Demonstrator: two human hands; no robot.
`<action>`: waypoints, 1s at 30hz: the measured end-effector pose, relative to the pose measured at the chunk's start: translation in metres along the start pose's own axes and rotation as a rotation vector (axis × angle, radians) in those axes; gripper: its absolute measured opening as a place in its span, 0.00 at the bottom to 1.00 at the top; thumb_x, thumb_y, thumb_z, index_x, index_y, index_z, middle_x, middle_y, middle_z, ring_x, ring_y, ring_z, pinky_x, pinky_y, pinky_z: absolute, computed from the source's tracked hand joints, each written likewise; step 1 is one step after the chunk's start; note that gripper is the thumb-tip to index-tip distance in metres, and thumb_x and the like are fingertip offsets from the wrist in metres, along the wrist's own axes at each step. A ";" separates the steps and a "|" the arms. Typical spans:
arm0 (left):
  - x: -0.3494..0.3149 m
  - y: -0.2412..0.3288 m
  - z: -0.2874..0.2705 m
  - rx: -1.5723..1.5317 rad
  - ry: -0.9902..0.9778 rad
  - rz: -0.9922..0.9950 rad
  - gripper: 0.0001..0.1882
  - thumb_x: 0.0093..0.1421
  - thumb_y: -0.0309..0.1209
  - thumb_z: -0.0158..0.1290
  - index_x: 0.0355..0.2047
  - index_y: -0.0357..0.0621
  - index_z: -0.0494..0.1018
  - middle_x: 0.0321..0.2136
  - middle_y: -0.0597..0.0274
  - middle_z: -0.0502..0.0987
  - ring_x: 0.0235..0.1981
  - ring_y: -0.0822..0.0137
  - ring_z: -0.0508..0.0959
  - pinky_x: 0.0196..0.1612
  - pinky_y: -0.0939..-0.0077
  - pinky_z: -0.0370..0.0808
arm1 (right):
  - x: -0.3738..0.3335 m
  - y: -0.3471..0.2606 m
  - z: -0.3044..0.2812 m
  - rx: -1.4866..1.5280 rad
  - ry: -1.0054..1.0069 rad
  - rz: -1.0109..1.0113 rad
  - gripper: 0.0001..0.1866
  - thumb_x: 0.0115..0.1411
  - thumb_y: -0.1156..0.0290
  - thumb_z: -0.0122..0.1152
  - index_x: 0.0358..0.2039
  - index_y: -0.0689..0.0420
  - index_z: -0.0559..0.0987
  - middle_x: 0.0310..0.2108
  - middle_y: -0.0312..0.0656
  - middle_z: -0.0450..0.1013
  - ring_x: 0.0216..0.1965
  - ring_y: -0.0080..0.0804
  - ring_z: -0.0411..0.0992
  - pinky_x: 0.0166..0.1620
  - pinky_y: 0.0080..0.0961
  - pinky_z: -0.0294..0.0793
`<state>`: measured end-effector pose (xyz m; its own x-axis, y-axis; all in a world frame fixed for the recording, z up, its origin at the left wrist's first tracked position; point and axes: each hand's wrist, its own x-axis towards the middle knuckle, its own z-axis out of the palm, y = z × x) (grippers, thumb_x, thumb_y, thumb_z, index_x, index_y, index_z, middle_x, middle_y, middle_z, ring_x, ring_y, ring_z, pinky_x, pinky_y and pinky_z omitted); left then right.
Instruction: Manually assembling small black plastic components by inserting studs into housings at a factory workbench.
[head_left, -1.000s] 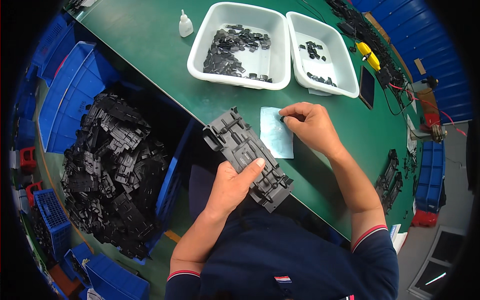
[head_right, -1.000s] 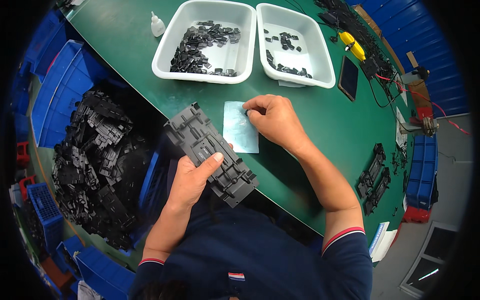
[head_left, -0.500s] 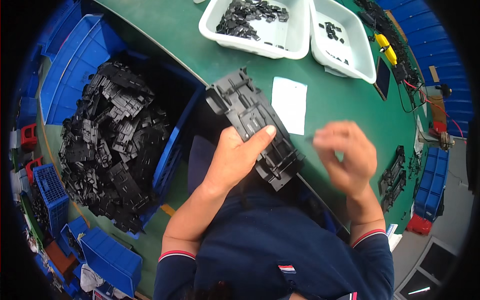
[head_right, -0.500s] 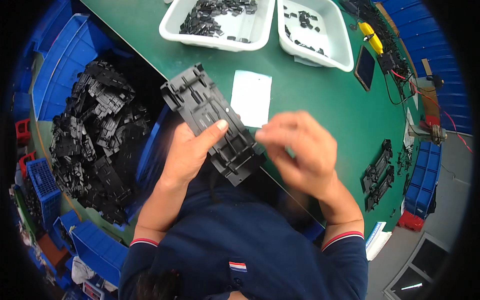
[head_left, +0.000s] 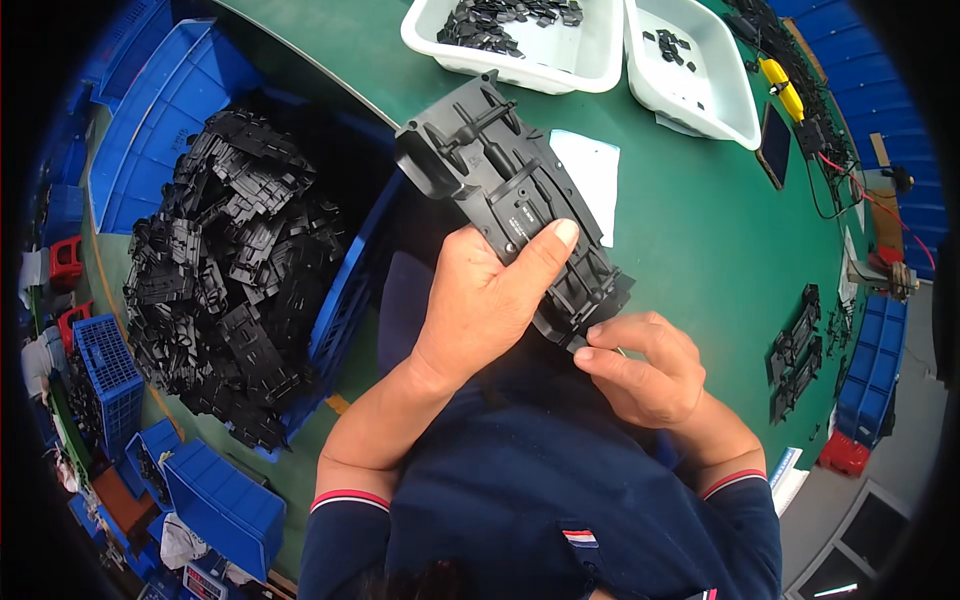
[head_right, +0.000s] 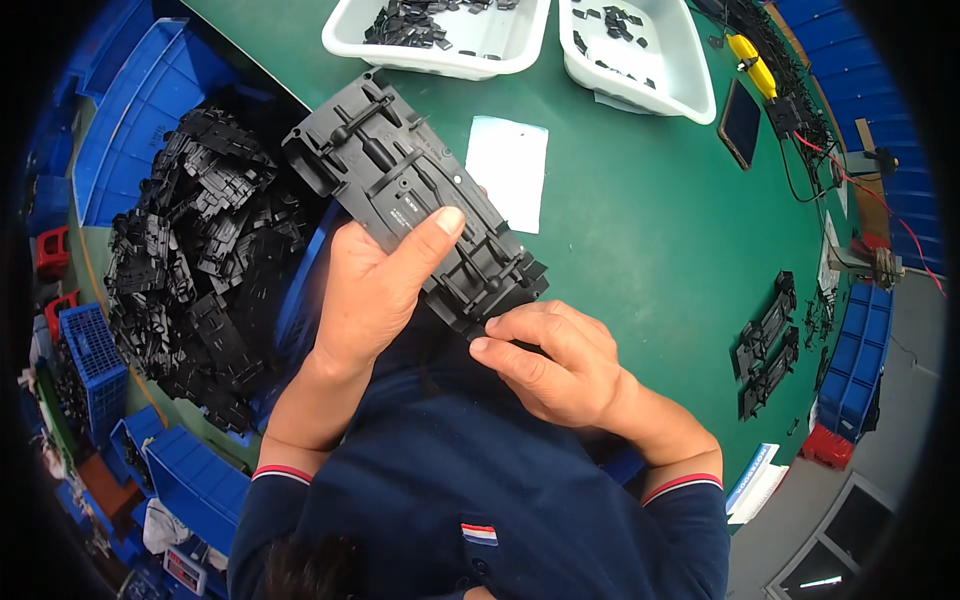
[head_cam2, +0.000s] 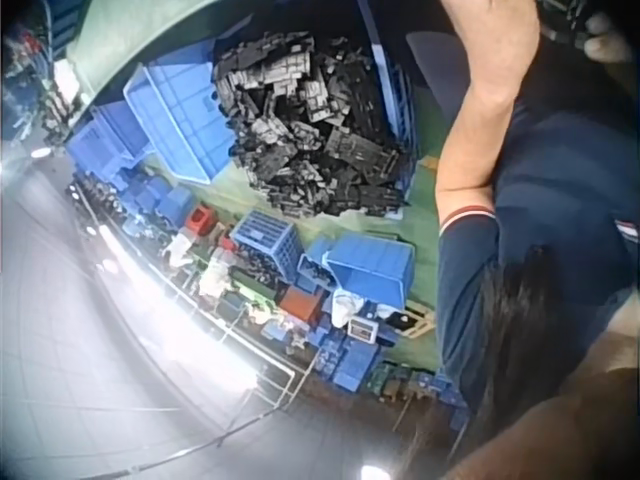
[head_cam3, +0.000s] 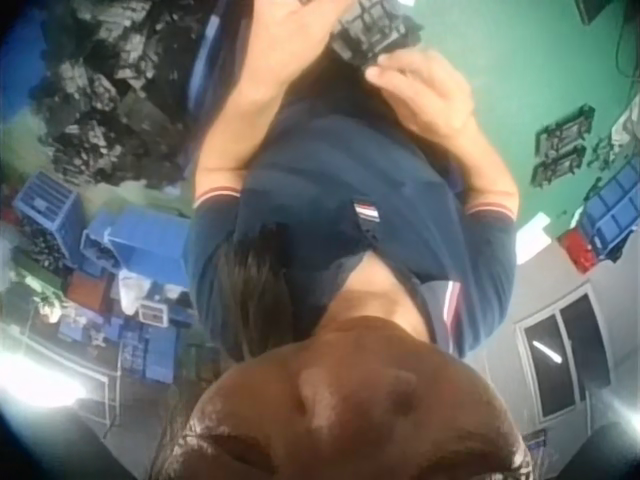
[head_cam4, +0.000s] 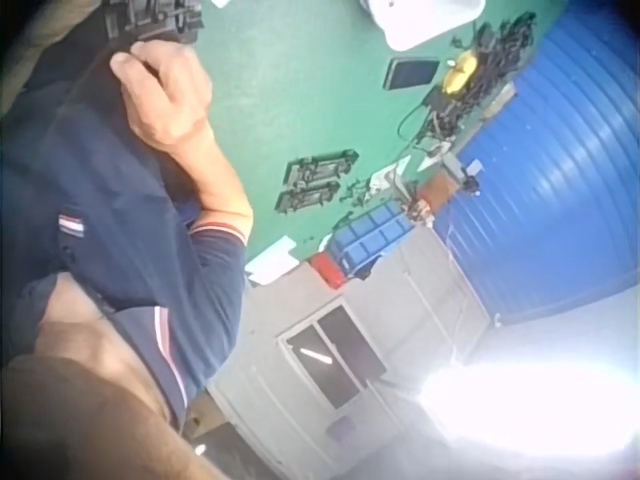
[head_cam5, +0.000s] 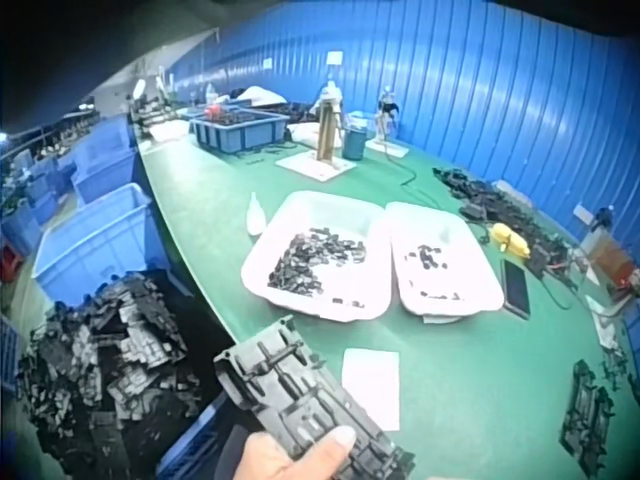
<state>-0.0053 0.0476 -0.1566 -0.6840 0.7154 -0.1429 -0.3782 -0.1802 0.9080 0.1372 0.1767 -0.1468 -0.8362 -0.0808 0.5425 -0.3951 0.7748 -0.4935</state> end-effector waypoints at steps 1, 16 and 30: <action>-0.001 0.001 0.001 0.004 0.009 0.010 0.09 0.63 0.26 0.51 0.41 0.35 0.75 0.36 0.65 0.78 0.37 0.77 0.75 0.41 0.81 0.72 | 0.000 0.000 0.000 -0.017 0.003 -0.010 0.19 0.38 0.86 0.68 0.34 0.59 0.80 0.33 0.43 0.73 0.26 0.34 0.74 0.26 0.23 0.73; -0.003 0.001 0.009 0.059 0.053 0.145 0.08 0.63 0.28 0.52 0.31 0.34 0.75 0.22 0.70 0.75 0.24 0.82 0.70 0.26 0.82 0.69 | 0.003 0.000 0.000 -0.077 -0.016 -0.008 0.14 0.42 0.81 0.67 0.32 0.59 0.80 0.30 0.41 0.72 0.25 0.32 0.73 0.25 0.23 0.72; -0.003 0.001 0.011 0.029 0.088 0.124 0.08 0.63 0.29 0.53 0.32 0.34 0.76 0.23 0.70 0.76 0.25 0.83 0.70 0.27 0.83 0.70 | 0.000 -0.001 -0.005 0.060 0.029 0.126 0.16 0.43 0.82 0.69 0.36 0.58 0.79 0.33 0.43 0.73 0.28 0.34 0.74 0.28 0.23 0.72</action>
<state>0.0034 0.0524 -0.1514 -0.7767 0.6269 -0.0614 -0.2701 -0.2434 0.9316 0.1394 0.1797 -0.1428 -0.8695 0.0341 0.4927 -0.3100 0.7389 -0.5983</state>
